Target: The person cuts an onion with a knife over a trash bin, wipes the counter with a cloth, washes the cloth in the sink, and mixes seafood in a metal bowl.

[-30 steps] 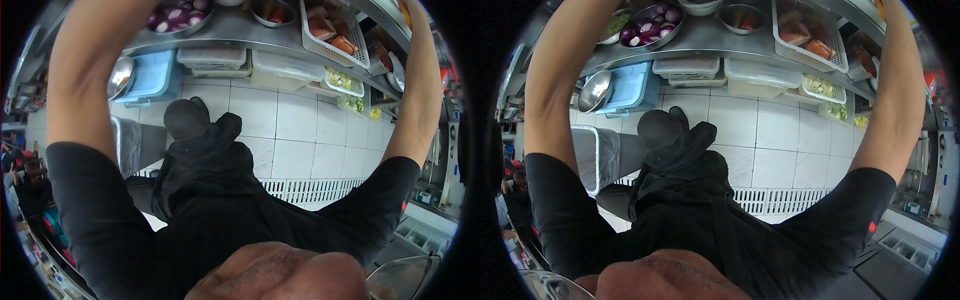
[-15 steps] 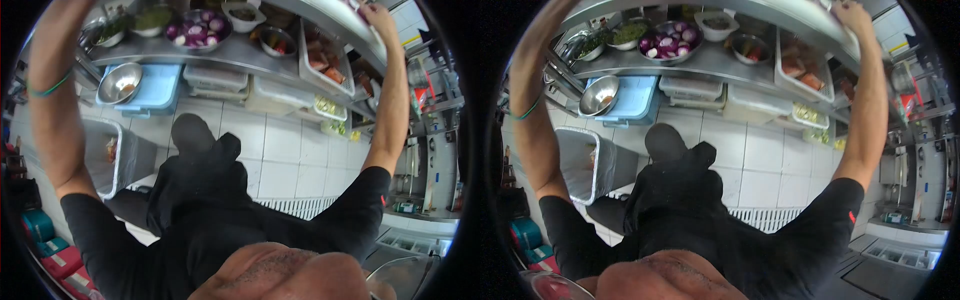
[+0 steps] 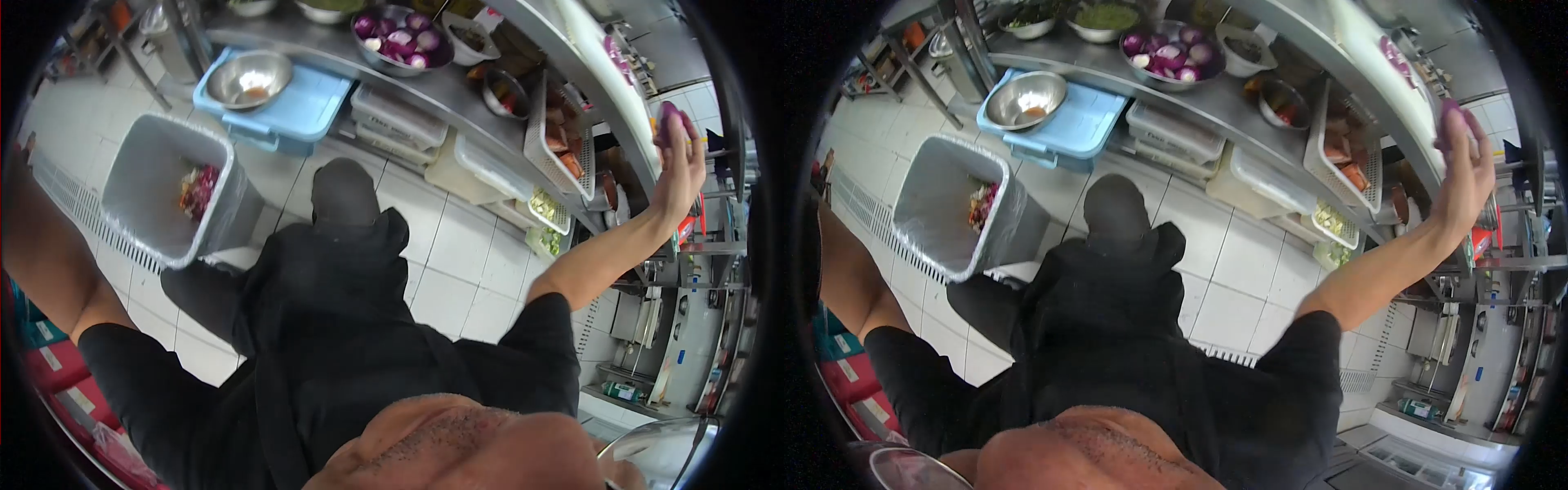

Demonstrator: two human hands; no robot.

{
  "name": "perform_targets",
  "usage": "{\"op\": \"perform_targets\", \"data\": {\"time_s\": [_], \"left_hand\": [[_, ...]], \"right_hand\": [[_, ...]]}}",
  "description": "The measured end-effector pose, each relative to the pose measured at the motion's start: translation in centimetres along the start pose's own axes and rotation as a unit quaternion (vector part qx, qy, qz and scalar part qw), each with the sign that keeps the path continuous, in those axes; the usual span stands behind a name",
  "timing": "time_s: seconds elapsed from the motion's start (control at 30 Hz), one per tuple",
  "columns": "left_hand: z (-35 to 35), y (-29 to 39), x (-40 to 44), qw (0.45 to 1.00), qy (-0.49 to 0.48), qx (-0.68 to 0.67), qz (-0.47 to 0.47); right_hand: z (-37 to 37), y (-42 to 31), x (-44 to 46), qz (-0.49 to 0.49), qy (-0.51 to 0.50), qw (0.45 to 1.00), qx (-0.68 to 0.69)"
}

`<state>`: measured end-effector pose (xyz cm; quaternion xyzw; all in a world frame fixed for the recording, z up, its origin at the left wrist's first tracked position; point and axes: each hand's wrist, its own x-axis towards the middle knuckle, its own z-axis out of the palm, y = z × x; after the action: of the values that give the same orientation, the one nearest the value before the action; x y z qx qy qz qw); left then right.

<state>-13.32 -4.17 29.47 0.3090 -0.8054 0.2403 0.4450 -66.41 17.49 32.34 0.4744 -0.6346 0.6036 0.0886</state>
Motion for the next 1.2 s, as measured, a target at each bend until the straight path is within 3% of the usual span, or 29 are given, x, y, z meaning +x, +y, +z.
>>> {"op": "perform_targets", "data": {"time_s": [0.07, 0.17, 0.23, 0.3, 0.33, 0.4, 0.47, 0.5, 0.53, 0.57, 0.6, 0.63, 0.67, 0.7, 0.8, 0.9, 1.0, 1.03, 1.13, 1.17, 1.2], "left_hand": [[-0.2, -0.2, -0.9, 1.000, -0.004, 0.004, 0.000], [-0.4, -0.1, -3.1, 1.000, -0.009, 0.015, 0.000], [-0.1, 0.8, -5.3, 0.999, -0.022, 0.025, -0.006], [0.1, 2.3, -7.8, 0.996, -0.057, 0.048, -0.049], [-0.1, 2.5, -9.2, 0.994, -0.059, 0.051, -0.074], [-0.7, 1.7, -12.5, 0.988, -0.063, 0.058, -0.125], [-1.9, 0.5, -15.7, 0.974, -0.088, 0.074, -0.193], [-2.3, -0.1, -17.3, 0.964, -0.103, 0.084, -0.230], [-2.3, -0.8, -19.2, 0.958, -0.106, 0.085, -0.251], [-2.2, -1.5, -21.4, 0.951, -0.113, 0.092, -0.274], [-2.4, -1.8, -23.6, 0.942, -0.120, 0.100, -0.296], [-2.3, -1.1, -25.5, 0.938, -0.113, 0.092, -0.314], [-1.7, 0.3, -27.4, 0.934, -0.104, 0.082, -0.332], [-0.9, 1.8, -29.0, 0.930, -0.093, 0.070, -0.348], [0.9, 7.8, -32.0, 0.925, -0.147, 0.057, -0.345], [2.4, 11.1, -33.5, 0.923, -0.221, 0.071, -0.308], [3.7, 11.3, -34.6, 0.917, -0.262, 0.124, -0.273], [3.9, 11.1, -34.5, 0.918, -0.263, 0.136, -0.263], [5.0, 9.8, -33.7, 0.919, -0.251, 0.152, -0.264], [5.6, 9.0, -33.6, 0.918, -0.250, 0.154, -0.267], [6.2, 8.3, -33.5, 0.917, -0.247, 0.156, -0.270]], "right_hand": [[4.6, -0.7, -6.3, 0.011, -0.096, 0.995, 0.031], [15.5, 4.2, -9.9, 0.028, -0.304, 0.951, -0.059], [23.2, 9.4, -9.2, -0.019, -0.302, 0.939, -0.163], [27.7, 12.4, -7.2, 0.046, -0.297, 0.936, -0.182], [29.1, 12.9, -6.6, 0.011, -0.289, 0.937, -0.197], [29.0, 11.1, -5.2, 0.038, -0.346, 0.910, -0.225], [27.4, 6.0, -5.0, -0.064, -0.366, 0.896, -0.244], [26.2, 3.1, -5.4, -0.101, -0.341, 0.912, -0.204], [24.7, -1.2, -5.8, -0.075, -0.337, 0.930, -0.128], [25.2, -1.9, -4.4, -0.229, -0.210, 0.931, -0.192], [24.7, -4.1, -3.8, -0.323, -0.159, 0.920, -0.155], [25.9, -4.4, -0.8, -0.334, -0.076, 0.928, -0.146], [27.2, -4.6, 2.2, -0.340, 0.007, 0.931, -0.136], [28.0, -5.1, 5.4, -0.263, -0.102, 0.929, -0.241], [32.1, -3.3, 10.6, -0.125, -0.263, 0.891, -0.348], [35.4, -0.3, 11.9, -0.081, -0.334, 0.830, -0.440], [34.9, -1.3, 8.5, -0.197, -0.198, 0.895, -0.347], [34.7, -1.8, 8.0, -0.213, -0.203, 0.878, -0.378], [29.0, -8.7, 1.6, -0.238, -0.336, 0.873, -0.261], [30.0, -7.5, 1.0, -0.256, -0.237, 0.891, -0.291], [27.9, -10.3, -2.5, -0.147, -0.301, 0.922, -0.194]]}}
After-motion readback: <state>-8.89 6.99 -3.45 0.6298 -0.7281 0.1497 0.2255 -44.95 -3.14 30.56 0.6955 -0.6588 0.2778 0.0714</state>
